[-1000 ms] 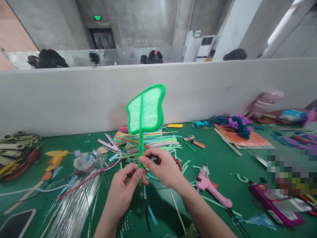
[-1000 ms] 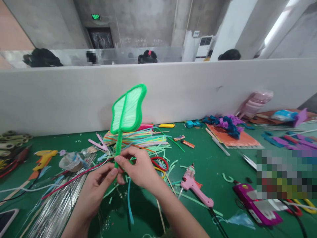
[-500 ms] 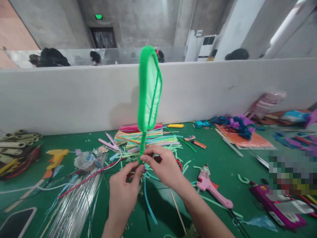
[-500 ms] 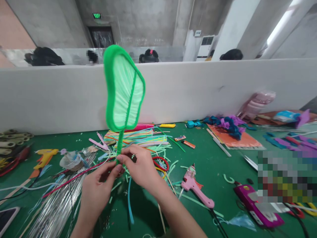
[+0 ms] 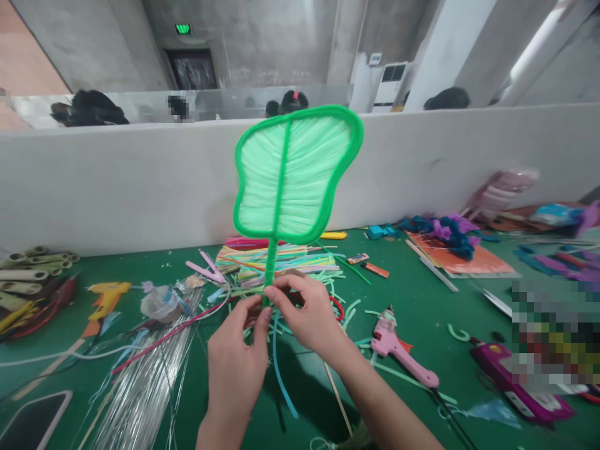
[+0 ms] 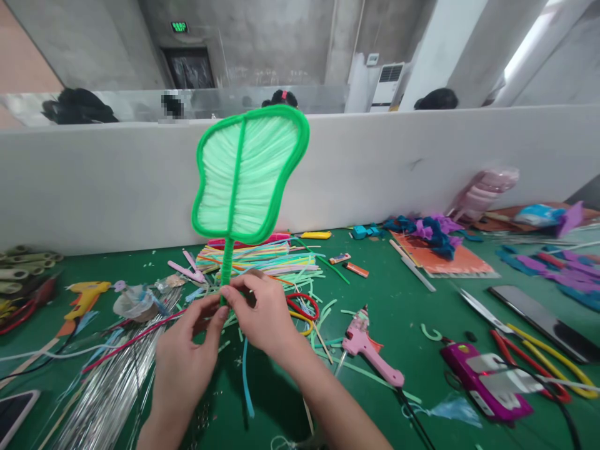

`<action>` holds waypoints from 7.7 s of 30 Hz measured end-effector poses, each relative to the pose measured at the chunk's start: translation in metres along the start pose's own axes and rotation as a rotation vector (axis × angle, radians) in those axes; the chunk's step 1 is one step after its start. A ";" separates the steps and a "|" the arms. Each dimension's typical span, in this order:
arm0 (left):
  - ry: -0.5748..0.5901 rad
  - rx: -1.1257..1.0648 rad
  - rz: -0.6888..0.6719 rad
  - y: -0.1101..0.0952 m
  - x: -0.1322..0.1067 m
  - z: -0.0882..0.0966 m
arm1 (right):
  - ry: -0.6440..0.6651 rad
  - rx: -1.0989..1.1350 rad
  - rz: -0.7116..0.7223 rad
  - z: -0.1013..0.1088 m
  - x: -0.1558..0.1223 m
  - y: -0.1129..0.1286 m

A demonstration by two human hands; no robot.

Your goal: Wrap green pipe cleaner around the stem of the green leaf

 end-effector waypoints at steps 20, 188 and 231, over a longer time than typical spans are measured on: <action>-0.191 0.297 -0.320 -0.036 -0.012 0.015 | -0.053 0.183 -0.061 0.001 0.001 0.004; -0.004 -0.977 0.296 -0.046 0.037 0.007 | 0.082 -0.126 0.145 -0.010 -0.029 0.022; 0.517 -1.689 0.385 -0.046 0.043 -0.010 | 0.383 0.911 -0.577 -0.045 -0.047 -0.007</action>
Point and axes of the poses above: each hand's wrist, its own x-axis towards the middle knuckle, its own z-axis out of the back of the hand, y = z × x, the point moved 7 cm from there along x, towards the middle knuckle, and after that the axes turned 6 degrees about x, right-handed, at the moved point
